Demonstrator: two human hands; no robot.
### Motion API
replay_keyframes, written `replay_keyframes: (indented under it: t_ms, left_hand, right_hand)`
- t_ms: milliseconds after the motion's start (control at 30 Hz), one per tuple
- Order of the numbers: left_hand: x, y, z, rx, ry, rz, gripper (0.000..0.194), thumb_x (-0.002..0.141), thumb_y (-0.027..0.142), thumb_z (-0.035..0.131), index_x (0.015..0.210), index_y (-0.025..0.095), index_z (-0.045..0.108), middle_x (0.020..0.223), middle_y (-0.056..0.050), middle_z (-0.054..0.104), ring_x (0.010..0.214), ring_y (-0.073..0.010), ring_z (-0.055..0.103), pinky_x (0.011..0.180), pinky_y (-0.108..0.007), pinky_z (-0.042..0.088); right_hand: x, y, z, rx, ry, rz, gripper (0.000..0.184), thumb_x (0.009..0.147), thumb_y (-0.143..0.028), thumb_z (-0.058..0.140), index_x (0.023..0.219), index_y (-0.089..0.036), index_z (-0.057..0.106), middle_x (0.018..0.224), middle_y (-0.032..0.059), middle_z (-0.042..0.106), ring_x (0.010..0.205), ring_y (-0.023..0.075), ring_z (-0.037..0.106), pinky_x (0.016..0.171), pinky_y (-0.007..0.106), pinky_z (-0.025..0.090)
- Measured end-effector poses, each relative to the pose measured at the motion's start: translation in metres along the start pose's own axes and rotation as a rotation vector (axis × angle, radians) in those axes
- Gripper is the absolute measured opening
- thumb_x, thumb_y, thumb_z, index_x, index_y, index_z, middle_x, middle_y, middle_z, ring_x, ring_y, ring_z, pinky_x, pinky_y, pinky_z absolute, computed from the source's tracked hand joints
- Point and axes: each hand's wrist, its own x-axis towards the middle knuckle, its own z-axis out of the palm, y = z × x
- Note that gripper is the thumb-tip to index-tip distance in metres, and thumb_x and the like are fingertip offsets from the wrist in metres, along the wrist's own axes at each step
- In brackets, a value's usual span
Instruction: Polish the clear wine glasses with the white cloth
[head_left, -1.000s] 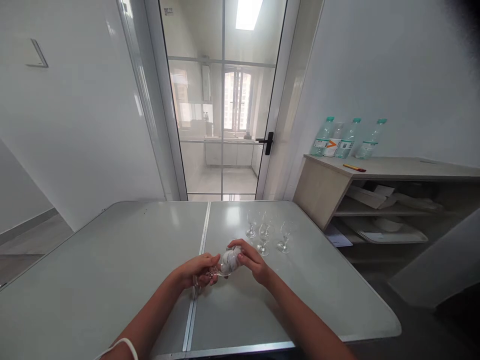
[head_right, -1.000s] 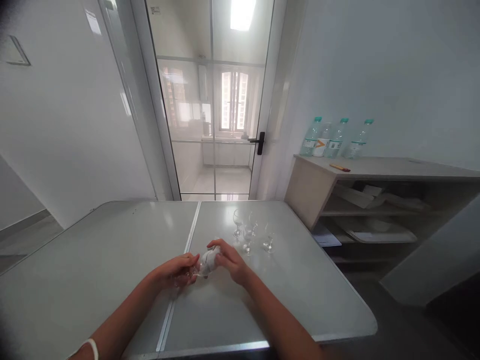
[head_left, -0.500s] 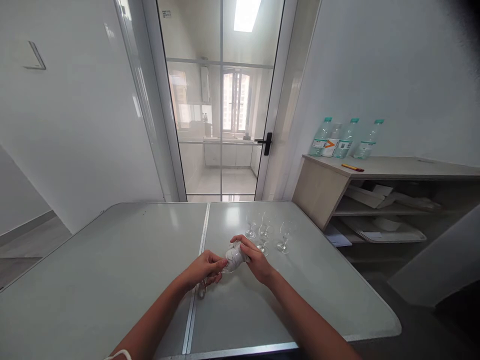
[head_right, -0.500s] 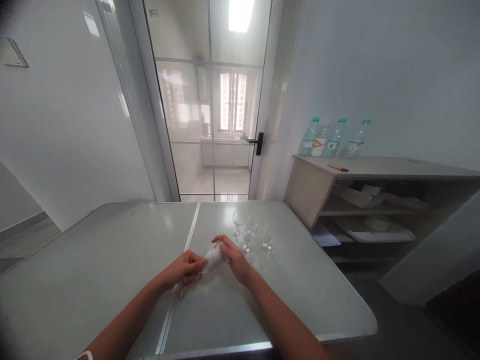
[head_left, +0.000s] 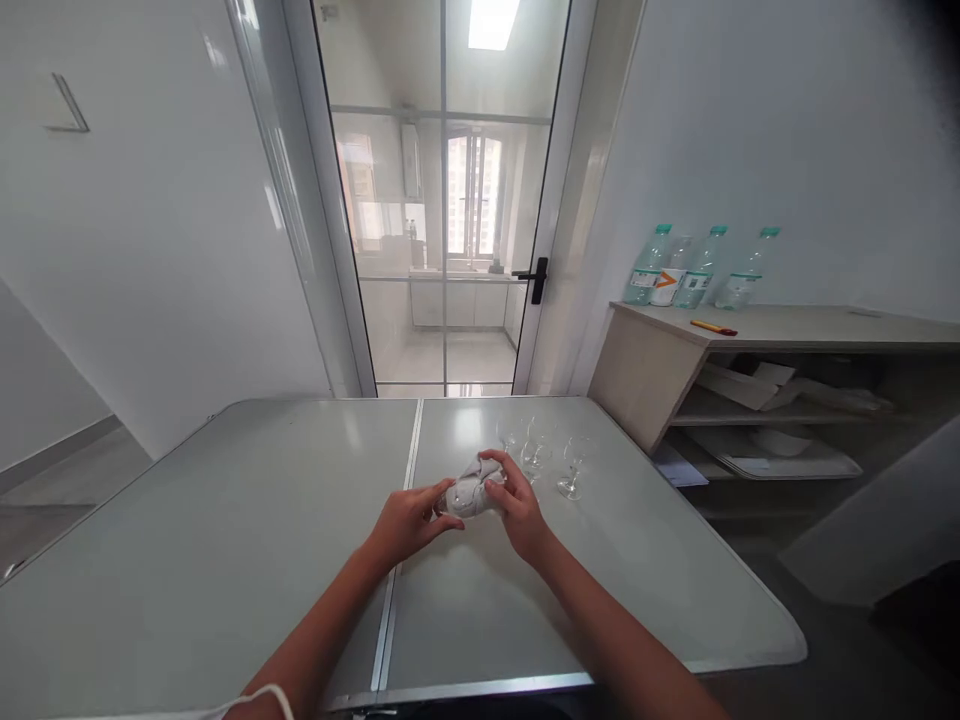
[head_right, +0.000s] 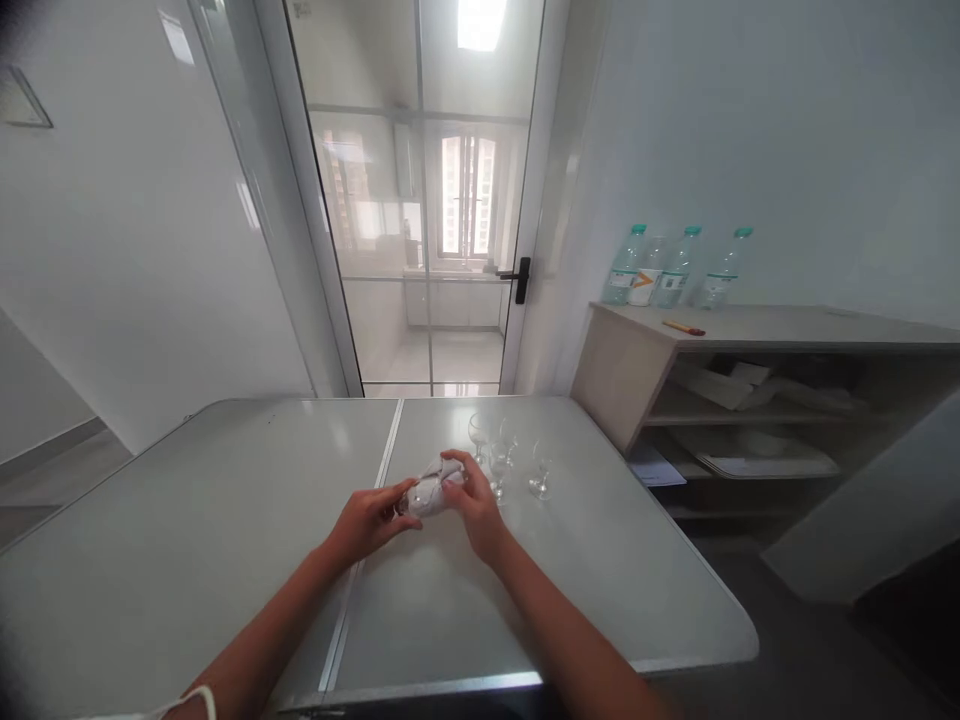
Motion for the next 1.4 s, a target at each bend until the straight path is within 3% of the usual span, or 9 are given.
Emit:
replay_keyframes:
  t_ms: [100, 267, 467, 700, 867, 1000, 1167, 1300, 1400]
  left_hand:
    - [-0.001, 0.001, 0.001, 0.016, 0.051, 0.079, 0.063, 0.087, 0.06, 0.067, 0.137, 0.022, 0.061, 0.077, 0.001, 0.071, 0.055, -0.0102, 0.057, 0.058, -0.021, 0.045]
    - [-0.005, -0.01, -0.002, 0.115, 0.153, 0.097, 0.06, 0.092, 0.055, 0.064, 0.142, 0.022, 0.055, 0.076, 0.002, 0.07, 0.054, -0.0095, 0.057, 0.058, -0.021, 0.045]
    - [-0.008, -0.02, -0.004, 0.176, -0.021, 0.189, 0.058, 0.097, 0.037, 0.063, 0.151, 0.026, 0.043, 0.096, -0.002, 0.076, 0.071, -0.0134, 0.07, 0.066, -0.022, 0.049]
    - [-0.009, -0.008, -0.004, 0.137, -0.122, 0.185, 0.026, 0.093, 0.029, 0.064, 0.118, 0.022, 0.059, 0.082, -0.001, 0.073, 0.07, -0.0177, 0.07, 0.063, -0.023, 0.047]
    - [-0.012, -0.005, -0.004, 0.173, -0.174, 0.32, 0.005, 0.095, 0.025, 0.058, 0.098, 0.021, 0.06, 0.079, -0.003, 0.071, 0.069, -0.0184, 0.068, 0.064, -0.025, 0.047]
    - [-0.012, 0.002, -0.003, 0.135, -0.123, 0.388, 0.005, 0.096, 0.025, 0.058, 0.096, 0.02, 0.06, 0.079, -0.003, 0.071, 0.07, -0.0173, 0.068, 0.066, -0.025, 0.047]
    - [-0.006, 0.01, -0.008, -0.003, 0.121, 0.127, 0.015, 0.093, 0.033, 0.065, 0.088, 0.021, 0.057, 0.069, 0.002, 0.066, 0.056, -0.0111, 0.059, 0.06, -0.022, 0.043]
    - [0.003, 0.011, -0.01, -0.245, 0.265, -0.251, 0.03, 0.09, 0.04, 0.068, 0.08, 0.022, 0.046, 0.07, 0.003, 0.064, 0.059, -0.011, 0.059, 0.059, -0.022, 0.044]
    - [0.007, 0.011, -0.009, -0.446, 0.257, -0.398, 0.036, 0.089, 0.043, 0.067, 0.077, 0.022, 0.041, 0.07, 0.001, 0.066, 0.064, -0.0136, 0.064, 0.06, -0.023, 0.047]
  right_hand:
    - [-0.006, -0.005, 0.003, 0.008, 0.055, -0.104, 0.061, 0.081, -0.035, 0.078, 0.135, -0.029, 0.051, 0.091, 0.0007, 0.063, 0.075, 0.0165, 0.056, 0.071, 0.028, 0.047]
    - [-0.002, -0.016, -0.005, 0.088, 0.262, -0.216, 0.053, 0.091, -0.047, 0.066, 0.137, -0.027, 0.048, 0.075, -0.0027, 0.055, 0.065, 0.0144, 0.05, 0.067, 0.027, 0.045]
    - [0.007, -0.013, -0.016, -0.028, 0.289, -0.263, 0.031, 0.092, -0.054, 0.062, 0.103, -0.026, 0.052, 0.082, -0.0006, 0.052, 0.071, 0.0159, 0.047, 0.069, 0.028, 0.042]
    - [0.001, -0.018, -0.016, -0.624, -0.408, -0.156, 0.02, 0.085, -0.036, 0.065, 0.08, -0.021, 0.053, 0.077, -0.0001, 0.049, 0.071, 0.0163, 0.041, 0.067, 0.029, 0.037]
    - [0.0, -0.02, -0.003, -0.704, -0.547, -0.072, 0.029, 0.083, -0.027, 0.065, 0.112, -0.024, 0.062, 0.091, 0.0001, 0.065, 0.076, 0.0167, 0.055, 0.071, 0.027, 0.041]
    - [0.005, -0.011, -0.009, -0.528, -0.497, 0.12, 0.033, 0.094, -0.048, 0.055, 0.085, -0.019, 0.067, 0.078, 0.0007, 0.064, 0.071, 0.0159, 0.054, 0.071, 0.028, 0.042]
    - [0.009, 0.004, -0.017, -0.008, -0.242, 0.404, 0.047, 0.086, -0.062, 0.061, 0.08, -0.015, 0.066, 0.074, 0.0036, 0.063, 0.07, 0.018, 0.058, 0.071, 0.032, 0.049]
    - [0.002, 0.011, -0.006, -0.137, -0.182, 0.147, 0.044, 0.092, -0.057, 0.058, 0.113, -0.019, 0.069, 0.105, 0.0074, 0.069, 0.099, 0.0231, 0.062, 0.094, 0.036, 0.048]
    - [-0.005, 0.015, 0.006, -0.435, -0.158, -0.104, 0.051, 0.1, -0.05, 0.05, 0.144, -0.024, 0.05, 0.134, 0.0095, 0.06, 0.124, 0.0261, 0.054, 0.11, 0.041, 0.04]
